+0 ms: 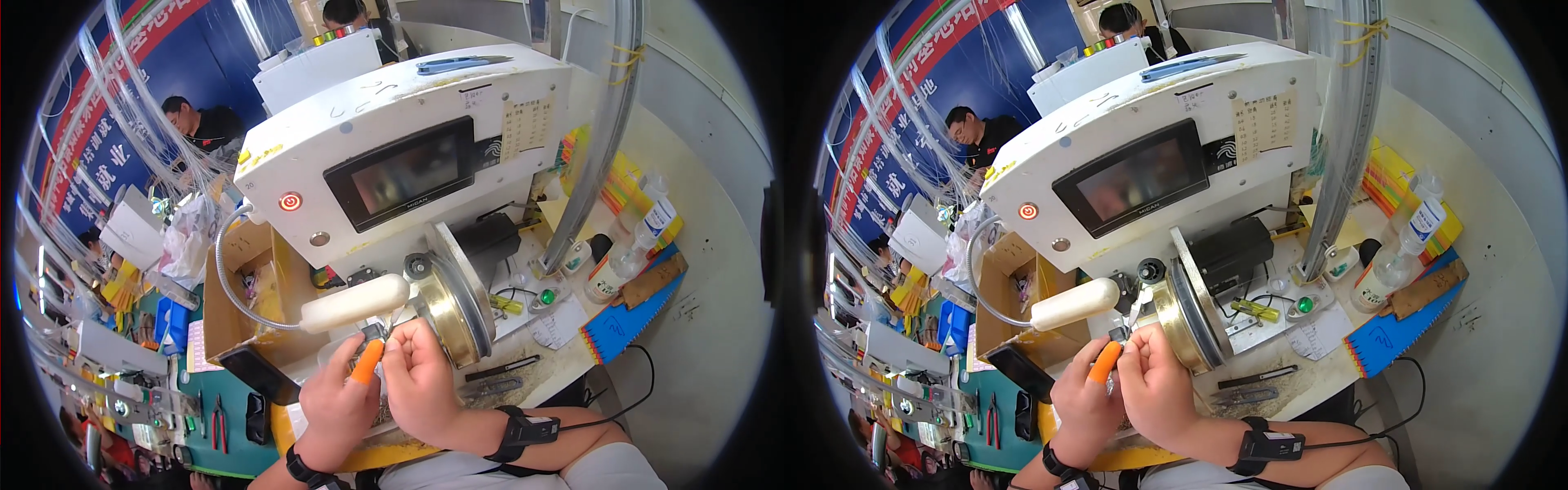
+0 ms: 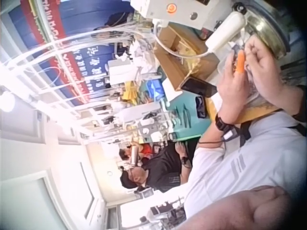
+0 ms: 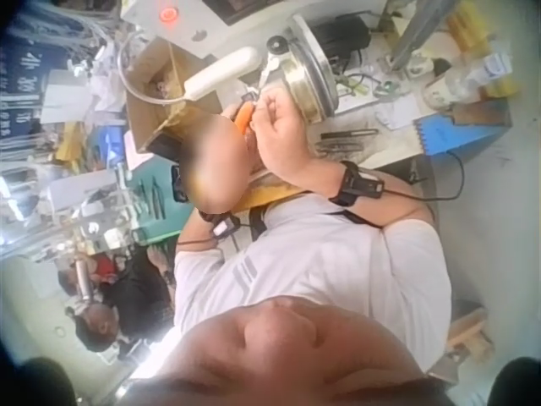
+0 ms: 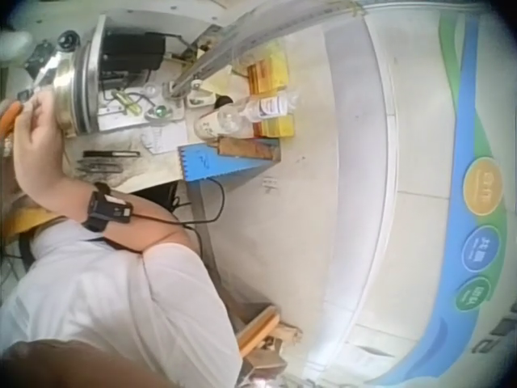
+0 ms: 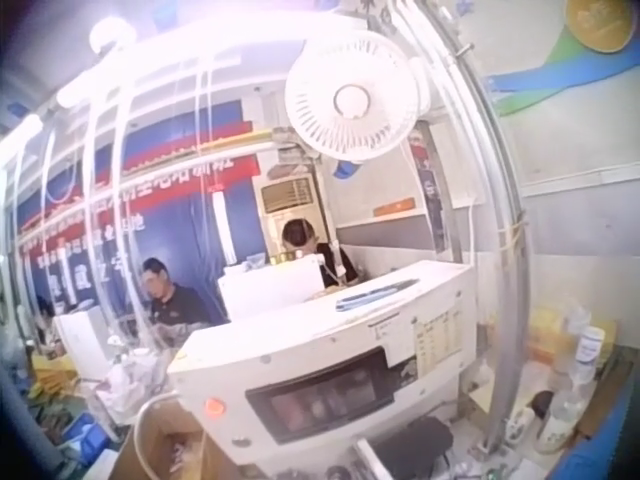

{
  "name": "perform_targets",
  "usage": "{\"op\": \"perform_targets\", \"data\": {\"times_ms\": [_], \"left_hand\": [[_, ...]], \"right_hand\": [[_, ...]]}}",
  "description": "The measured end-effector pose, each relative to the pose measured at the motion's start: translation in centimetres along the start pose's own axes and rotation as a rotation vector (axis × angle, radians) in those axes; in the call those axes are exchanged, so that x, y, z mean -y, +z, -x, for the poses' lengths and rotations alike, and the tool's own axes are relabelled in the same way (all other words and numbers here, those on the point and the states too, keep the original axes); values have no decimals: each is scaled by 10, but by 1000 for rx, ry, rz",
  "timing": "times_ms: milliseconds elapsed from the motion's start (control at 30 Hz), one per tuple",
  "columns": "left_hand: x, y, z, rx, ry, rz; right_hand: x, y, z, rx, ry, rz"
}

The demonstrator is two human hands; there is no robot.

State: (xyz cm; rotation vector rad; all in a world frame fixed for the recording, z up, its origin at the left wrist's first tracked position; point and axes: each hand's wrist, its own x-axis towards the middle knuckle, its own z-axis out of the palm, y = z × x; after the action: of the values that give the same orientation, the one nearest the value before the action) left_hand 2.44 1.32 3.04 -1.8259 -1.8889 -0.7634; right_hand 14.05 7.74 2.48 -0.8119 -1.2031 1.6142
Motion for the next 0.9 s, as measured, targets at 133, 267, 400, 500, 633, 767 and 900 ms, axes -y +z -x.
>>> {"op": "perform_targets", "data": {"times_ms": [133,267,400,500,633,767,900], "left_hand": [[0,11,5,-96,-8,23],[-3,22,8,-166,-61,80],[0,12,4,-111,-26,63],[3,1,0,-24,22,28],[4,11,7,-95,-1,65],[3,23,9,-168,-36,112],[3,4,5,-52,-8,45]], "right_hand": [[0,1,0,2,-19,36],[-1,2,1,12,-3,32],[-1,0,0,70,-28,25],[0,-1,0,74,-4,-7],[0,2,1,71,-27,-12],[-1,0,1,44,-41,53],[3,0,0,29,2,-12]]}}
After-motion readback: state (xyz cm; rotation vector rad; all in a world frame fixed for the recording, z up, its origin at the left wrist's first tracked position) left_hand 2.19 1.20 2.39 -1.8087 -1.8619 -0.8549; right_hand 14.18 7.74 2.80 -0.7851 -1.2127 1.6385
